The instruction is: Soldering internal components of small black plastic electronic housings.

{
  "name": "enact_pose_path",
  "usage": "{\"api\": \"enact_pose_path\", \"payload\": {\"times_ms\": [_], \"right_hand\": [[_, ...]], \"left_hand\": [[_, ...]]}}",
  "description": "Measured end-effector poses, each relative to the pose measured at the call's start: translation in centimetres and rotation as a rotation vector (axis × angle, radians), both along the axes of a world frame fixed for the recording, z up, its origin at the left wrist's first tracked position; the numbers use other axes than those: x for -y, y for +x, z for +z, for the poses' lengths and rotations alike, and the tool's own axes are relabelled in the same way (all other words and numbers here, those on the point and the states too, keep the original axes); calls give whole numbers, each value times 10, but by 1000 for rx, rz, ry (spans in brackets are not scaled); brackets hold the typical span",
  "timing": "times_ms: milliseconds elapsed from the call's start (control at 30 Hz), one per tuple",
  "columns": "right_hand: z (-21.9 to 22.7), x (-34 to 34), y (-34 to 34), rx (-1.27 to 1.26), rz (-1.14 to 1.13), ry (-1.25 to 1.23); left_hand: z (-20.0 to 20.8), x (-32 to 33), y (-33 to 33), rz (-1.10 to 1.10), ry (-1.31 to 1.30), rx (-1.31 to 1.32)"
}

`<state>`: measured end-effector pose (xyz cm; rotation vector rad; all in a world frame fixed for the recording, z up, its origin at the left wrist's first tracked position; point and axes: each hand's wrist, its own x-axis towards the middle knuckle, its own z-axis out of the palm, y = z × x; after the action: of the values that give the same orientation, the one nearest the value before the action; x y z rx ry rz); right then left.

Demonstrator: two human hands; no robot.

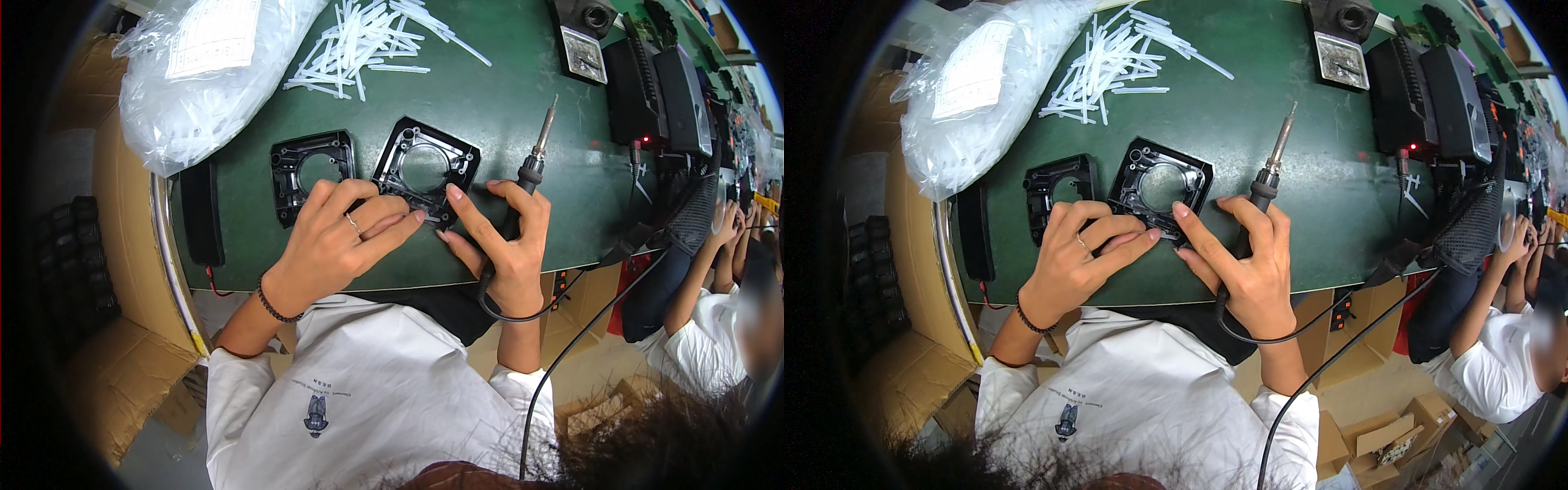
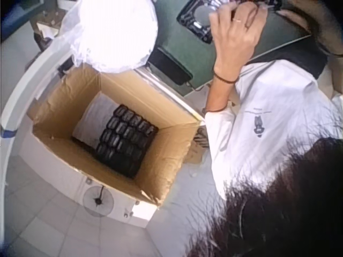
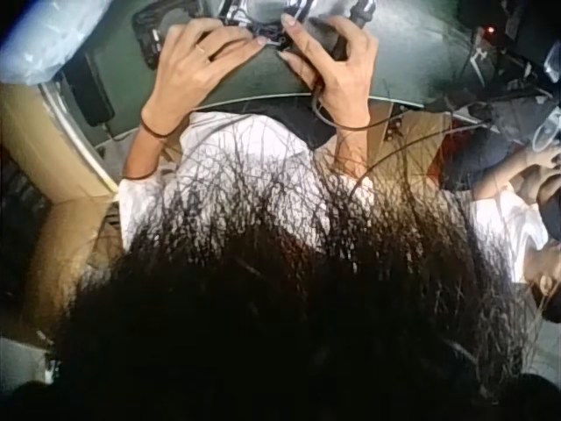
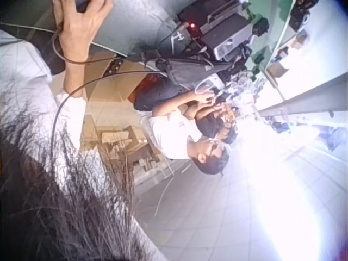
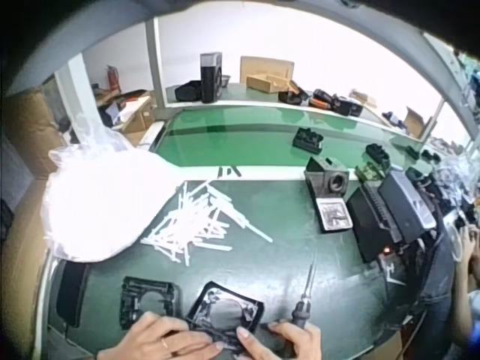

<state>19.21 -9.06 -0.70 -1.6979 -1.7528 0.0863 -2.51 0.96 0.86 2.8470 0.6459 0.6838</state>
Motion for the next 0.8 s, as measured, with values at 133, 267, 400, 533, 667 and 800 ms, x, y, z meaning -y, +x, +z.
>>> {"api": "enact_pose_path", "payload": {"times_ms": [133, 267, 400, 533, 667, 800], "right_hand": [[1, 0, -1, -9, 0, -22], [0, 0, -1, -29, 6, -4], [0, 1, -1, -28, 5, -9], [1, 1, -1, -25, 0, -8], [0, 1, -1, -32, 5, -4], [2, 2, 0, -50, 5, -27]], "left_hand": [[0, -1, 0, -7, -21, 12], [-1, -2, 0, -10, -36, 11], [0, -2, 0, -4, -33, 12], [-4, -5, -1, -38, -20, 10], [-1, -2, 1, -17, -54, 10], [0, -3, 2, -3, -65, 11]]}}
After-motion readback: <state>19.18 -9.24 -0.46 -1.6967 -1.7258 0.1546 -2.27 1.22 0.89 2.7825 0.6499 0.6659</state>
